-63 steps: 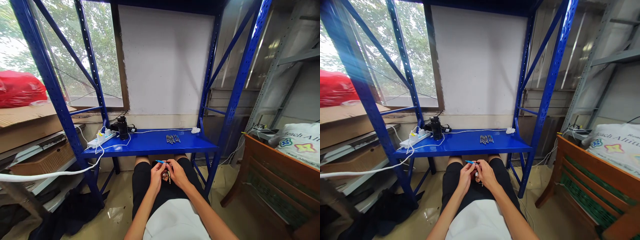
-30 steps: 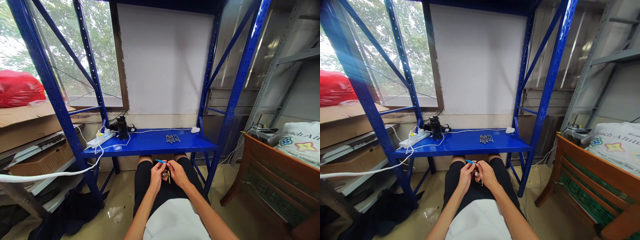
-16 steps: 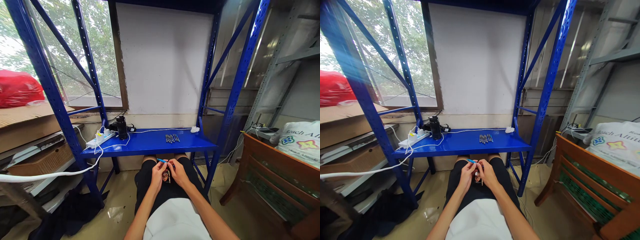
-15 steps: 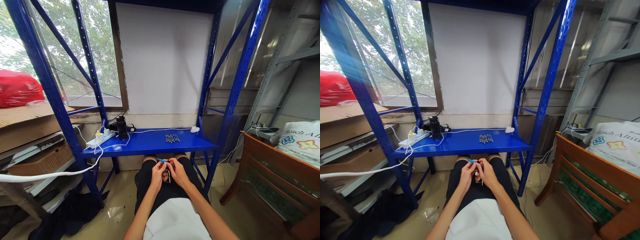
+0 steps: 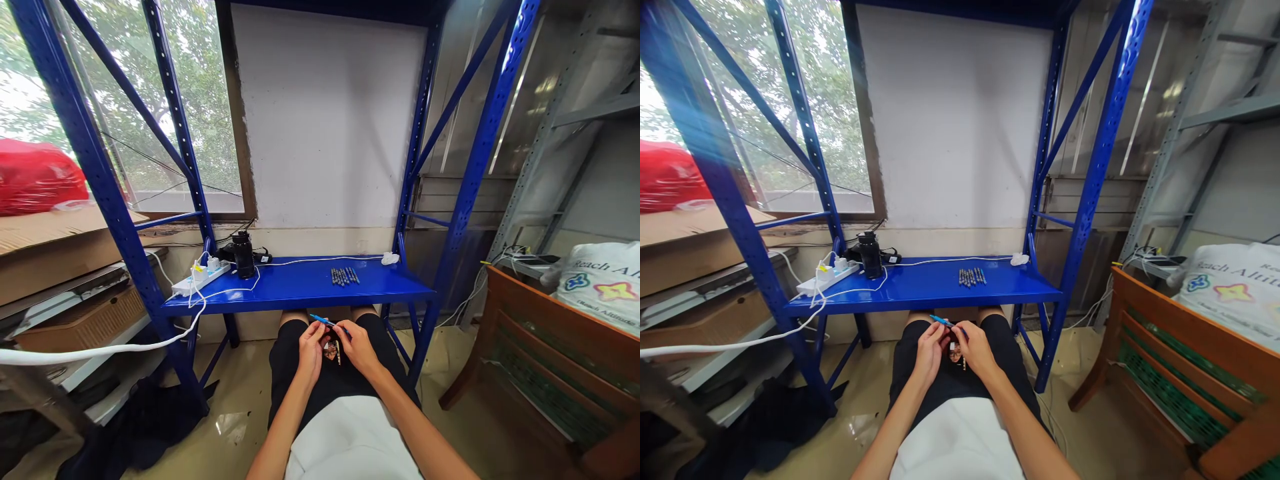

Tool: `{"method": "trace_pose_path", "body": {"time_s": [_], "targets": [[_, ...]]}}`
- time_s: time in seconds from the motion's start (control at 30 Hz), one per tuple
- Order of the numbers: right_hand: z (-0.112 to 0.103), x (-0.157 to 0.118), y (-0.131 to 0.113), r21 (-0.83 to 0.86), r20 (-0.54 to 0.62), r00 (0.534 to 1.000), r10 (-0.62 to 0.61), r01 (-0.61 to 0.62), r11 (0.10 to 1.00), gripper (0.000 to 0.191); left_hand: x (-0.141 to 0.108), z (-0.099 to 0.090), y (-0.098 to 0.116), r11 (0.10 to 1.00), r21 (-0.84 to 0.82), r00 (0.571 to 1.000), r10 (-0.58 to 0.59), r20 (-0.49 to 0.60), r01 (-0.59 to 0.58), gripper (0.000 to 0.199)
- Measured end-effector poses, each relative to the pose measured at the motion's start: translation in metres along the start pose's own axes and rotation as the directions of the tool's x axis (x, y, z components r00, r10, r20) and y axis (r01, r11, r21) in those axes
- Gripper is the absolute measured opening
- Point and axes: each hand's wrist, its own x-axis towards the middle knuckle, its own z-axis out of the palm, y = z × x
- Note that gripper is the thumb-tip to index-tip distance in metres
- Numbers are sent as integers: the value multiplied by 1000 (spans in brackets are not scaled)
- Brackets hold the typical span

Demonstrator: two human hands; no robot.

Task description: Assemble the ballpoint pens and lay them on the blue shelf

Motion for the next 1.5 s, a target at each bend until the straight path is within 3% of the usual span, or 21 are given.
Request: {"method": "trace_pose_path", "body": {"time_s": [0.33,0.53,0.67,0.73,0.87,1.03,1.17,1.5], "targets": [[1,1,0,-49,-6,1000,-8,7,999,24,-1,-2,0,1000,-3,1000,-9,-10,9,43],[0,1,-4,-78,86,995,47,-40,996,33,2,-5,-2,1000,25,1000,4,-13,-4,44],[2,1,0,-114,87,991,97,-87,990,46,1,-3,-2,999,31,1000,6,5,-6,45],[3,2,1,-89,86,992,97,-89,992,44,2,-2,-2,1000,24,1000,4,6,-4,45],[5,2,0,-32,55,995,85,-84,996,25,4,-5,-3,1000,-23,998,6,-60,-7,48],[5,4,0,-8,-20,999,38,-38,999,19,10,-16,-2,993,-115,979,2,-206,-26,41],[4,4,2,-1,-17,1000,-22,22,1000,19,12,-19,-4,988,-154,966,-31,-256,-9,35],[-4,1,4,-27,-34,999,-7,6,1000,27,9,-7,-7,995,-98,982,-5,-188,-14,47]]}}
